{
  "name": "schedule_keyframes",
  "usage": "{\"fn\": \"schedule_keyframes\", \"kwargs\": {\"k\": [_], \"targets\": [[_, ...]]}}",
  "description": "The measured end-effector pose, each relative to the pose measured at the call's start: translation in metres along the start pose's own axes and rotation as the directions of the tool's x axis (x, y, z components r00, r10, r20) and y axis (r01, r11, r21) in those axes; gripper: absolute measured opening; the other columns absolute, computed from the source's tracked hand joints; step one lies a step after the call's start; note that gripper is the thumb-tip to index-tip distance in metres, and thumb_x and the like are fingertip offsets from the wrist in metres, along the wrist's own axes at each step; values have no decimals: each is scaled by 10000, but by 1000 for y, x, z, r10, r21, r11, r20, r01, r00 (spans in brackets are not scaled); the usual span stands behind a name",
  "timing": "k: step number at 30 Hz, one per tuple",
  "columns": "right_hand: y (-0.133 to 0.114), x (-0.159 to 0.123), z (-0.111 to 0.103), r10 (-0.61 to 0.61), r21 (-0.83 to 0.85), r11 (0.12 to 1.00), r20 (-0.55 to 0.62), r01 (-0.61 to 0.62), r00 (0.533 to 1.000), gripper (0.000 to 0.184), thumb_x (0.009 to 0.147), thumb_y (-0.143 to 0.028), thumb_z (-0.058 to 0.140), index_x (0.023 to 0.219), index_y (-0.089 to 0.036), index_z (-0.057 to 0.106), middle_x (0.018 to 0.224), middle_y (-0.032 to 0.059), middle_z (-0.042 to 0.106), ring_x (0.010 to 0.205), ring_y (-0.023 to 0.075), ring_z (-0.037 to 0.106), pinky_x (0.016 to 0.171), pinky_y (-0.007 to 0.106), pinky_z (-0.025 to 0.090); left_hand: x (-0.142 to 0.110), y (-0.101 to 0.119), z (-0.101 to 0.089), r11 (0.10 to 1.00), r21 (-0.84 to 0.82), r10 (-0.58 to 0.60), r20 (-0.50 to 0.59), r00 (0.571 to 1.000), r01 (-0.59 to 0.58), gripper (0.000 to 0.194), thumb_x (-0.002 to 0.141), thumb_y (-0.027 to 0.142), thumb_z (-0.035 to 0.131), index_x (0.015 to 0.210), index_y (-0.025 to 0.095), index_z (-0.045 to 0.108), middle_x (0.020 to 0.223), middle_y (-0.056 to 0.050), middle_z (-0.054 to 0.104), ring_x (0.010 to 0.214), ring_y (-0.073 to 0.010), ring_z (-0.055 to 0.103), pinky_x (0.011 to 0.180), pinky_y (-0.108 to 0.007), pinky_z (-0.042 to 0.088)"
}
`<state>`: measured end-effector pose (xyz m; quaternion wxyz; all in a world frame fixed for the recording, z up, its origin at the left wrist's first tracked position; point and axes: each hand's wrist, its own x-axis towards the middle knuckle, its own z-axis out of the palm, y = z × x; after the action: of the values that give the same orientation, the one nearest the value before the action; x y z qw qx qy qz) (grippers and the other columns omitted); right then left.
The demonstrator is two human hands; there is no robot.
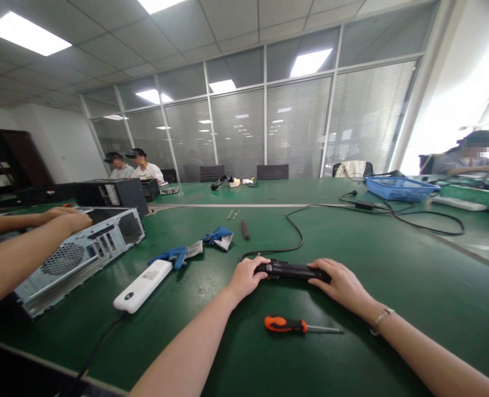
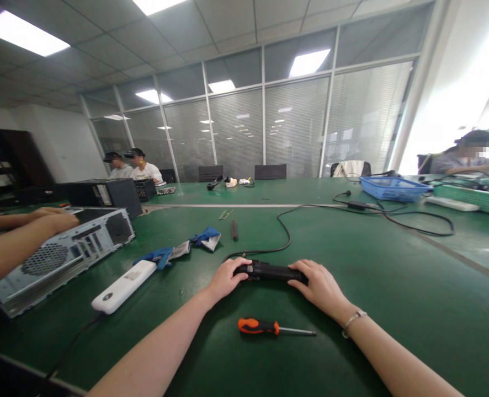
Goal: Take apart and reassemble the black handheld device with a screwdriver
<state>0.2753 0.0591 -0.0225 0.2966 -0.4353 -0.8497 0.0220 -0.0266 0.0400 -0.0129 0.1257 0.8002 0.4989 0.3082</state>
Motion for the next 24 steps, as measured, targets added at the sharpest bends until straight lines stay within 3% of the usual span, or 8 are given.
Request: {"fn": "schedule_keyframes", "kwargs": {"k": [6,11,16,21,22,24], "targets": [[-6,-3,-3,65,13,998,28,-66,997,343,825,-455,586,1100,-255,629,922,57,675,841,247,628,758,383,497,-6,5,-4,1000,-27,16,-10,1000,-16,390,832,186,633,1207,285,596,1214,13,654,1075,-225,596,987,-341,424],[-15,-21,-11,137,34,990,41,-139,990,330,798,-457,604,1059,-257,632,937,52,667,862,246,628,775,383,497,-22,19,-9,999,-36,12,49,999,-10,389,833,224,638,1212,292,586,1182,4,662,1031,-224,607,941,-334,444],[-28,-37,-28,127,67,989,78,-132,989,302,790,-430,629,1026,-241,638,980,52,658,885,236,624,802,378,497,-40,35,-11,999,-40,-14,84,996,17,413,816,232,658,1215,303,579,1141,-9,668,1029,-230,612,927,-329,447],[-82,-33,-40,58,-2,998,-55,-58,997,326,781,-468,660,1015,-241,657,1123,94,610,1044,280,569,911,429,452,-44,42,-11,998,-56,-35,76,996,40,391,812,218,646,1192,294,595,1146,-16,666,1044,-235,606,947,-341,438],[-96,-31,-40,31,26,999,-19,-30,999,314,796,-445,655,1038,-245,653,1109,86,611,1017,261,577,889,400,462,-44,42,-12,997,-63,-35,78,996,40,389,809,218,646,1187,292,598,1144,-16,667,1044,-235,604,946,-341,439],[-123,-27,-37,-33,92,996,171,18,985,320,760,-402,708,1042,-260,655,1015,46,634,885,219,608,787,331,485,-43,41,-13,996,-84,-21,76,997,27,385,804,212,644,1178,290,601,1144,-7,669,1041,-227,601,948,-333,437]]}}
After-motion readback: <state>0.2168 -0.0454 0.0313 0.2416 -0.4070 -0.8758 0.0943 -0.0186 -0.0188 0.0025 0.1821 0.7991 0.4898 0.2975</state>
